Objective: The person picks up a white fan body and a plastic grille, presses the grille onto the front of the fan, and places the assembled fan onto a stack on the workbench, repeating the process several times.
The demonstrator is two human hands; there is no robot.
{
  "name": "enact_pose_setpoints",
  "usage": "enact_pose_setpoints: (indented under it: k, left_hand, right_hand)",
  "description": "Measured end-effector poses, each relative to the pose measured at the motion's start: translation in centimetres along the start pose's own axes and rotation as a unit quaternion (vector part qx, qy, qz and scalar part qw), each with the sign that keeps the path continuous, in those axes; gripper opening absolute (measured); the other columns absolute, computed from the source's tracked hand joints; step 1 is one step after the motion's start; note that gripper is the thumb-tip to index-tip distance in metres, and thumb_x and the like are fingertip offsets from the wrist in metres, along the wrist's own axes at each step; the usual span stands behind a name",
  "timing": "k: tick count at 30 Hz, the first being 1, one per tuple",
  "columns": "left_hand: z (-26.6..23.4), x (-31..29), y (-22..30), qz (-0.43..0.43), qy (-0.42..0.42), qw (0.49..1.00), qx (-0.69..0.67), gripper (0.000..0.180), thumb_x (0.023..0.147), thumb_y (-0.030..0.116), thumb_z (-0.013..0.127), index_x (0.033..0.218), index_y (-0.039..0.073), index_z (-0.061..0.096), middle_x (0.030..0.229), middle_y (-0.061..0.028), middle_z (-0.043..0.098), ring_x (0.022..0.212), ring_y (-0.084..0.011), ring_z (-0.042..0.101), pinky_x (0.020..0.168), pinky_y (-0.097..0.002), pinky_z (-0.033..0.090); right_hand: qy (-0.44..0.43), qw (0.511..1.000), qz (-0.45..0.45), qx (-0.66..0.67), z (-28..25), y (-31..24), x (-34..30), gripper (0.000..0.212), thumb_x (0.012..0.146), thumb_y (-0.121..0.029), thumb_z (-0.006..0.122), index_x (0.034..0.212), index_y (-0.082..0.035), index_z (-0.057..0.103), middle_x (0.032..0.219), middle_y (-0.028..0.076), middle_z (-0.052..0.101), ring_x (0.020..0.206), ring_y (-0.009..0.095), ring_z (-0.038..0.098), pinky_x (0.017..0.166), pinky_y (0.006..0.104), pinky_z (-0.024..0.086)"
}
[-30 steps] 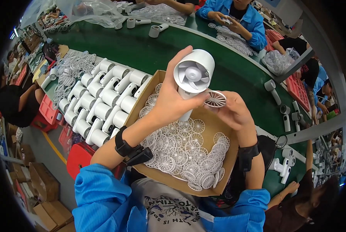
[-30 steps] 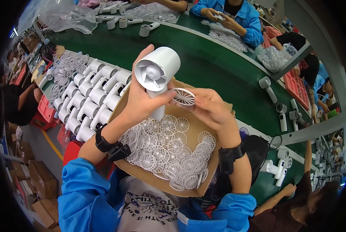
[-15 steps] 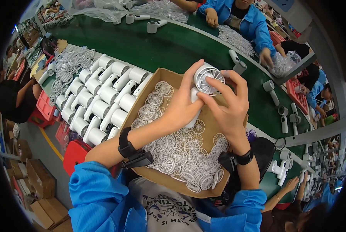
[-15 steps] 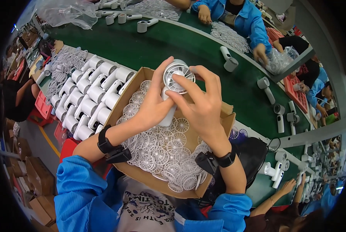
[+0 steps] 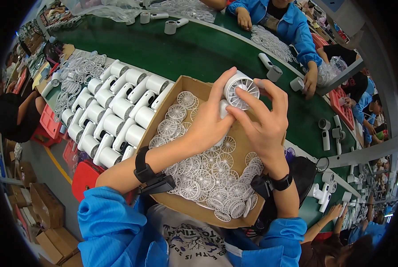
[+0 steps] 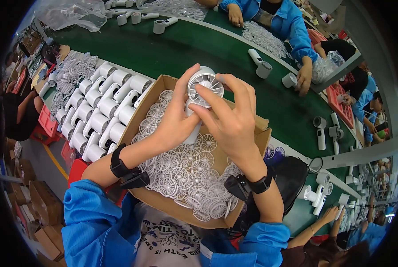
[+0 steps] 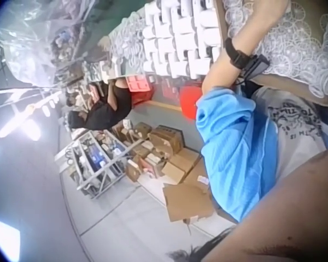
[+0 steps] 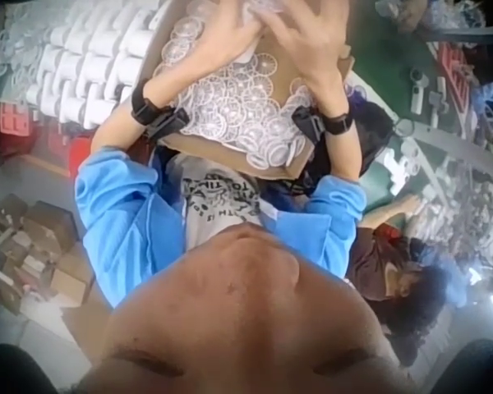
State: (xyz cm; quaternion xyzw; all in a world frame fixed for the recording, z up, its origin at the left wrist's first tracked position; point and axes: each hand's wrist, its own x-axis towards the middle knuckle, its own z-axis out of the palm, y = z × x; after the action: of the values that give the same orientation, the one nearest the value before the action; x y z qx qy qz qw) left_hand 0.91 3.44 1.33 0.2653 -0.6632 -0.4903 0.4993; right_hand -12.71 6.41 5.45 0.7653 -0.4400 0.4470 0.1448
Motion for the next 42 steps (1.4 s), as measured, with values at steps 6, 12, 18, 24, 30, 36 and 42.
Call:
enact_pose_setpoints:
  k: [6, 12, 18, 24, 30, 36, 42]
  left_hand:
    - [0.1, 0.0, 0.1, 0.010, -0.005, 1.000, 0.018, 0.071, 0.085, -0.001, 0.049, 0.145, 0.019, 0.015, 0.118, -0.0223, 0.053, 0.100, -0.0310, 0.059, 0.081, -0.0360, 0.048]
    - [0.2, -0.2, 0.6, -0.030, -0.010, 0.999, 0.012, 0.072, 0.085, 0.000, 0.050, 0.145, 0.019, 0.015, 0.120, -0.0215, 0.051, 0.102, -0.0312, 0.058, 0.083, -0.0359, 0.047]
    - [0.3, -0.3, 0.0, 0.036, -0.021, 0.998, -0.055, 0.071, 0.085, 0.000, 0.050, 0.144, 0.018, 0.015, 0.116, -0.0158, 0.053, 0.089, -0.0243, 0.061, 0.076, -0.0317, 0.050]
    - [-0.2, -0.4, 1.2, -0.111, -0.038, 0.958, -0.262, 0.057, 0.094, 0.014, 0.045, 0.145, 0.016, 0.019, 0.107, -0.0095, 0.055, 0.069, -0.0113, 0.057, 0.061, -0.0241, 0.049]
    - [-0.7, 0.0, 0.0, -0.072, -0.029, 0.965, -0.252, 0.050, 0.098, 0.024, 0.040, 0.144, 0.013, 0.023, 0.107, -0.0093, 0.055, 0.069, -0.0112, 0.057, 0.059, -0.0248, 0.049]
    - [-0.2, -0.6, 0.2, -0.011, -0.041, 0.978, -0.206, 0.055, 0.096, 0.030, 0.040, 0.143, 0.008, 0.022, 0.109, -0.0113, 0.054, 0.073, -0.0138, 0.058, 0.062, -0.0269, 0.051]
    - [-0.1, -0.1, -0.1, -0.009, -0.030, 0.974, -0.225, 0.055, 0.096, 0.031, 0.038, 0.144, 0.008, 0.021, 0.109, -0.0112, 0.054, 0.072, -0.0134, 0.058, 0.061, -0.0261, 0.050]
  right_hand:
    - [0.010, 1.000, 0.012, -0.007, 0.2, 0.0, -0.3, 0.041, 0.059, -0.012, 0.082, 0.098, -0.010, 0.070, 0.109, 0.012, 0.055, 0.096, 0.026, 0.054, 0.078, 0.0341, 0.048]
    - [0.029, 0.999, 0.018, -0.004, 0.7, 0.1, -0.6, 0.042, 0.056, -0.016, 0.082, 0.096, -0.009, 0.070, 0.107, 0.014, 0.055, 0.094, 0.029, 0.053, 0.076, 0.0362, 0.045]
    - [0.038, 0.998, -0.039, -0.042, 0.9, 1.1, -0.3, 0.035, 0.065, -0.011, 0.076, 0.100, -0.010, 0.069, 0.108, 0.013, 0.054, 0.095, 0.028, 0.053, 0.076, 0.0347, 0.045]
    - [-0.048, 0.765, 0.373, 0.522, 0.9, -0.2, -0.2, 0.034, 0.085, -0.005, 0.060, 0.119, -0.003, 0.058, 0.114, 0.013, 0.053, 0.092, 0.014, 0.055, 0.060, 0.0229, 0.047]
    - [-0.048, 0.775, 0.361, 0.516, 0.8, -0.3, -0.1, 0.035, 0.091, -0.010, 0.055, 0.124, 0.000, 0.051, 0.114, 0.009, 0.055, 0.085, 0.008, 0.056, 0.066, 0.0203, 0.047]
    - [0.013, 0.817, 0.298, 0.495, 0.4, -1.0, -0.4, 0.033, 0.088, -0.004, 0.058, 0.120, 0.001, 0.054, 0.111, 0.008, 0.056, 0.087, 0.010, 0.058, 0.071, 0.0232, 0.050]
    - [-0.018, 0.861, 0.283, 0.421, 0.8, -0.4, -0.9, 0.039, 0.087, -0.007, 0.060, 0.125, -0.001, 0.050, 0.113, 0.008, 0.055, 0.096, 0.013, 0.057, 0.079, 0.0246, 0.049]
